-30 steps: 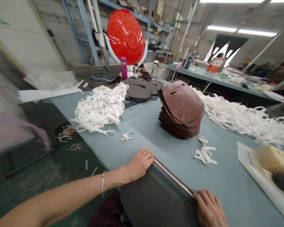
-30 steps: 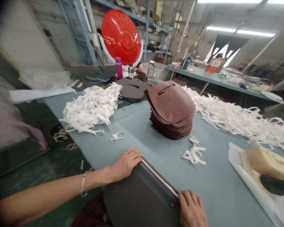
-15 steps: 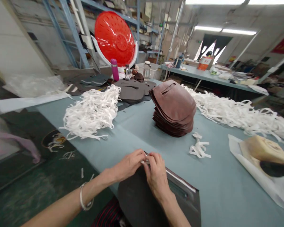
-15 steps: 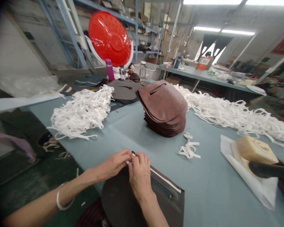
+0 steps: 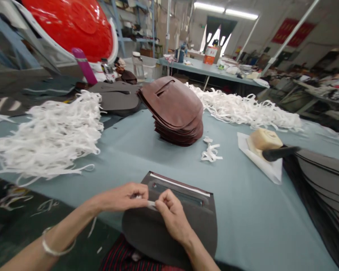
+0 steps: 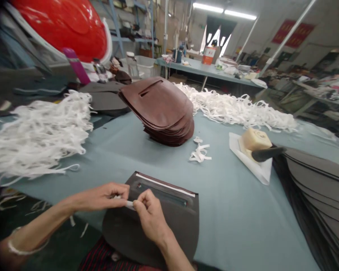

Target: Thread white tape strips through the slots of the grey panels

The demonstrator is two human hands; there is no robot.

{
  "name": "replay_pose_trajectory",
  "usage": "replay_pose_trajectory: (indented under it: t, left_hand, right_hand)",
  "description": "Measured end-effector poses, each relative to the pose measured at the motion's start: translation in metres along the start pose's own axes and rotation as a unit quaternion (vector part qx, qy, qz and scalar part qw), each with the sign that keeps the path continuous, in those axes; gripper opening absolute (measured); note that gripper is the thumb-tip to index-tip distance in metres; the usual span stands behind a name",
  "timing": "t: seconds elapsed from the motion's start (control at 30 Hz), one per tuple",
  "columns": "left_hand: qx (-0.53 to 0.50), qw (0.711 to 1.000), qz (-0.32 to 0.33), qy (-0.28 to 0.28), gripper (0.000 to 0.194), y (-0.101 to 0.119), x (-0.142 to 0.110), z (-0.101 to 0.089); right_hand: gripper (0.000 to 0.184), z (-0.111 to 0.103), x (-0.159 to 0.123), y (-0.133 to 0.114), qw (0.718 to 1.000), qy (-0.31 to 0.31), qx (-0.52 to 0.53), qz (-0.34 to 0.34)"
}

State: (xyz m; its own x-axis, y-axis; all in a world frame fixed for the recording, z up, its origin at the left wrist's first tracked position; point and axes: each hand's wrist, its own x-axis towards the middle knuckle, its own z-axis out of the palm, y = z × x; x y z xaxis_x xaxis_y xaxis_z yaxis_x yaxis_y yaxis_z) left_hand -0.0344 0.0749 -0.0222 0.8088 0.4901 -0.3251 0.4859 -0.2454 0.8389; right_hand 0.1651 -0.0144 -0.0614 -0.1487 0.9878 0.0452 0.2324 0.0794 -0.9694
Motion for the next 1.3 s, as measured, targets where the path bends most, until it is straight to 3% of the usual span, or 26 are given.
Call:
replay_pose_trajectory:
  t: [0.07, 0.13, 0.2, 0.23, 0.3, 0.4, 0.5, 0.63, 0.7, 0.8, 0.87, 0.93, 1.0, 1.07, 1.17, 1.3]
  left_hand:
    - [0.022, 0.999, 0.02, -0.016, 0.03, -0.002, 0.004, -0.002]
    - [0.033, 0.999, 0.019, -0.032, 0.033, -0.005, 0.008, -0.002]
    - [0.038, 0.998, 0.0, -0.048, 0.034, -0.005, 0.011, -0.004]
    - [0.039, 0.998, -0.004, -0.052, 0.034, -0.004, 0.012, -0.005]
    - [0.03, 0.998, 0.014, -0.047, 0.033, 0.001, 0.013, -0.009]
    - [-0.055, 0.997, 0.026, -0.048, 0.031, 0.01, 0.012, -0.013]
    - [-0.188, 0.98, -0.017, -0.061, 0.032, 0.016, 0.012, -0.007]
    - [-0.24, 0.969, -0.041, -0.049, 0.038, 0.008, 0.013, -0.002]
    - [-0.211, 0.976, -0.06, -0.01, 0.039, -0.006, 0.009, -0.013]
    - [-0.085, 0.984, -0.105, 0.12, 0.041, -0.036, -0.002, -0.042]
    - [0.063, 0.962, -0.116, 0.238, 0.039, -0.053, -0.009, -0.06]
    - [0.181, 0.919, -0.105, 0.333, 0.037, -0.059, -0.009, -0.066]
    - [0.23, 0.89, -0.088, 0.384, 0.038, -0.05, -0.002, -0.056]
    - [0.237, 0.892, -0.053, 0.38, 0.036, -0.029, 0.012, -0.032]
    - [0.171, 0.946, 0.066, 0.267, 0.036, 0.005, 0.033, 0.012]
    - [0.029, 0.987, 0.026, 0.155, 0.037, 0.017, 0.038, 0.046]
  right_hand:
    - [0.014, 0.001, -0.002, 0.0, 0.985, -0.013, -0.167, -0.048]
    - [0.016, -0.001, -0.004, -0.002, 0.942, -0.021, -0.319, -0.098]
    - [0.02, -0.005, -0.004, -0.008, 0.915, -0.026, -0.387, -0.116]
    - [0.021, -0.009, -0.003, -0.011, 0.917, -0.029, -0.38, -0.115]
    - [0.023, -0.016, -0.002, -0.017, 0.951, -0.041, -0.285, -0.109]
    - [0.027, -0.021, 0.003, -0.021, 0.996, -0.053, -0.01, -0.068]
    - [0.032, -0.016, 0.006, -0.017, 0.971, -0.01, 0.239, 0.001]
    - [0.039, -0.014, 0.006, -0.006, 0.914, 0.054, 0.393, 0.085]
    - [0.042, -0.023, 0.003, 0.001, 0.899, 0.083, 0.414, 0.117]
    - [0.039, -0.048, -0.003, 0.01, 0.911, 0.096, 0.377, 0.135]
    - [0.035, -0.06, -0.006, 0.014, 0.926, 0.079, 0.342, 0.141]
    - [0.03, -0.062, -0.006, 0.016, 0.934, 0.063, 0.321, 0.147]
    - [0.027, -0.054, -0.002, 0.015, 0.943, 0.05, 0.296, 0.144]
    - [0.025, -0.041, 0.004, 0.011, 0.956, 0.033, 0.26, 0.133]
    - [0.026, -0.029, 0.01, 0.006, 0.974, 0.011, 0.19, 0.123]
    - [0.027, -0.049, -0.003, 0.004, 0.99, 0.017, 0.039, 0.133]
